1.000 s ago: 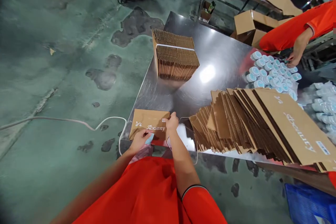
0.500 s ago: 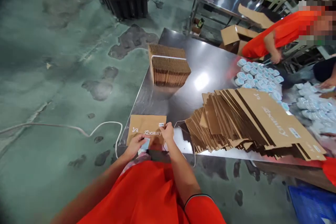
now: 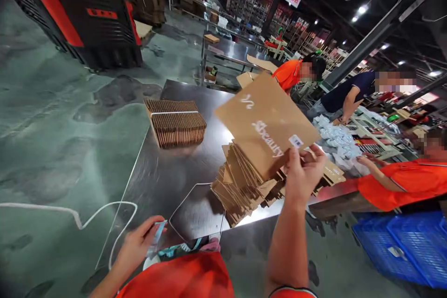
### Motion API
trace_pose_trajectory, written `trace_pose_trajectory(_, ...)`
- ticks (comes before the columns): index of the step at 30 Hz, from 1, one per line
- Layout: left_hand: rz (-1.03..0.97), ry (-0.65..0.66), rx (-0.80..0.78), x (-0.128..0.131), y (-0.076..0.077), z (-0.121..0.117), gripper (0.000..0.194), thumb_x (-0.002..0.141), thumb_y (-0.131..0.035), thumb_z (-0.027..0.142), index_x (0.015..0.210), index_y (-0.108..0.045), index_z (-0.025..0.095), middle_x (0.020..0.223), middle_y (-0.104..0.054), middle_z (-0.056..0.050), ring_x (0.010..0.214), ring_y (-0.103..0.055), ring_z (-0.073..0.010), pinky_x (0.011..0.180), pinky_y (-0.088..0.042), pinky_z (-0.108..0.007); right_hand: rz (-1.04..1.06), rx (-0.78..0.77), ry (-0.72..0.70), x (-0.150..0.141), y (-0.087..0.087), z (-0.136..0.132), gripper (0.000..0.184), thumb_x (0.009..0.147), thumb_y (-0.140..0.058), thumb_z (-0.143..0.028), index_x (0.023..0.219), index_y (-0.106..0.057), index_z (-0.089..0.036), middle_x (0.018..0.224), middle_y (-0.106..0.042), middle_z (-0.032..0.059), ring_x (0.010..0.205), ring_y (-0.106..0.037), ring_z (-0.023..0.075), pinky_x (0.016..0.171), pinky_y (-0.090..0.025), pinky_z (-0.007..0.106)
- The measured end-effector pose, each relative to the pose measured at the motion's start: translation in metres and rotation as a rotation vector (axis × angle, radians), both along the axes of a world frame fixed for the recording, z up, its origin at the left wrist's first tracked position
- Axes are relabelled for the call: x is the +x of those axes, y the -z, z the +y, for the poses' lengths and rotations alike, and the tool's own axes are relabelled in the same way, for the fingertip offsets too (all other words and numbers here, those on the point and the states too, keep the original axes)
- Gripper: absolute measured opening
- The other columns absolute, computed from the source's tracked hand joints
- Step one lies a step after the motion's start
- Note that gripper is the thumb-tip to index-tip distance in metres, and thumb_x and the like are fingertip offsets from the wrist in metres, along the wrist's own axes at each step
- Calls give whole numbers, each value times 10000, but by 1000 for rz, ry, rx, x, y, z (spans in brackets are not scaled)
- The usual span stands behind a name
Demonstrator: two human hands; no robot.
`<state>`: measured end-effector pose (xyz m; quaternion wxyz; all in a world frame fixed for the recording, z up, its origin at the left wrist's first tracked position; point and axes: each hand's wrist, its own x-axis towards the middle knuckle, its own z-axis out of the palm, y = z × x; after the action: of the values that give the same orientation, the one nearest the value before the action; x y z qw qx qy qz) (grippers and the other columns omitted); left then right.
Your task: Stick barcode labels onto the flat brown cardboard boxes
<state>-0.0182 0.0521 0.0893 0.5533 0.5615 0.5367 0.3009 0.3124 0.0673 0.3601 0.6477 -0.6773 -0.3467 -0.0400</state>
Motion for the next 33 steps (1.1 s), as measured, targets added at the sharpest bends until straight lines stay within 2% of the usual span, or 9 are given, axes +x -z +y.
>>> trace_pose_trajectory(4,-55,-33,35,16,0,3,191,703,-567,390,770,-662,238,768,-746,-24,753,-702,-226,694,-542,-306,-3,-448,292,63,-8,-12,520,637,-710,-394,1048,-508,-149,770,-558,36,541,-501,155,479,-410,298)
trace_pose_trajectory(8,-238,-125,4,21,-12,3,153,714,-574,348,723,-626,204,892,-733,-69,839,-697,-226,799,-526,-335,-340,-469,497,25,7,-26,421,707,-668,-357,1044,-605,-112,1007,-553,154,767,-556,219,685,-447,379)
trace_pose_trajectory(10,-301,-161,15,20,-26,5,127,731,-567,316,719,-614,198,907,-720,-72,827,-692,-212,798,-521,-333,-350,-304,315,-20,22,-29,376,791,-600,-374,1084,-597,-139,948,-570,122,728,-552,201,663,-449,359)
trace_pose_trajectory(12,-323,-198,52,18,-44,6,113,750,-556,283,714,-619,195,878,-706,-67,849,-671,-198,811,-508,-324,-285,-265,-98,-70,46,-26,286,835,-563,-376,1044,-600,-183,883,-588,87,704,-555,188,622,-461,329)
trace_pose_trajectory(15,-346,-263,111,11,-68,5,117,757,-558,246,693,-638,189,986,-659,-77,871,-643,-183,794,-504,-306,-177,-503,-890,-140,98,-17,172,831,-577,-324,939,-628,-200,883,-621,64,700,-575,155,569,-469,263)
trace_pose_trajectory(17,-333,-309,153,4,-78,1,117,745,-569,217,668,-652,186,1025,-626,-79,891,-623,-180,796,-496,-296,-74,-619,-1134,-174,133,-13,150,834,-573,-320,895,-630,-196,864,-625,45,701,-572,135,551,-449,226)
trace_pose_trajectory(21,-322,-385,154,-11,-83,-10,140,731,-574,182,617,-654,186,945,-610,-64,886,-595,-176,762,-485,-268,63,-667,-1195,-206,171,-15,149,837,-578,-326,808,-608,-183,798,-584,18,704,-532,123,606,-424,225)
trace_pose_trajectory(29,-551,-424,-85,-26,-83,-27,258,738,-634,263,989,-622,202,1038,-644,-59,976,-602,-201,810,-496,-296,93,-656,-1239,-211,170,-19,37,786,-585,-204,818,-602,-196,787,-579,0,683,-505,120,640,-415,240)
trace_pose_trajectory(33,-444,-319,-142,-29,-81,-25,220,730,-654,346,870,-645,176,866,-671,-35,806,-624,-172,754,-498,-281,99,-675,-1204,-215,172,-23,37,758,-574,-181,790,-585,-196,768,-573,-6,665,-500,116,621,-417,236)
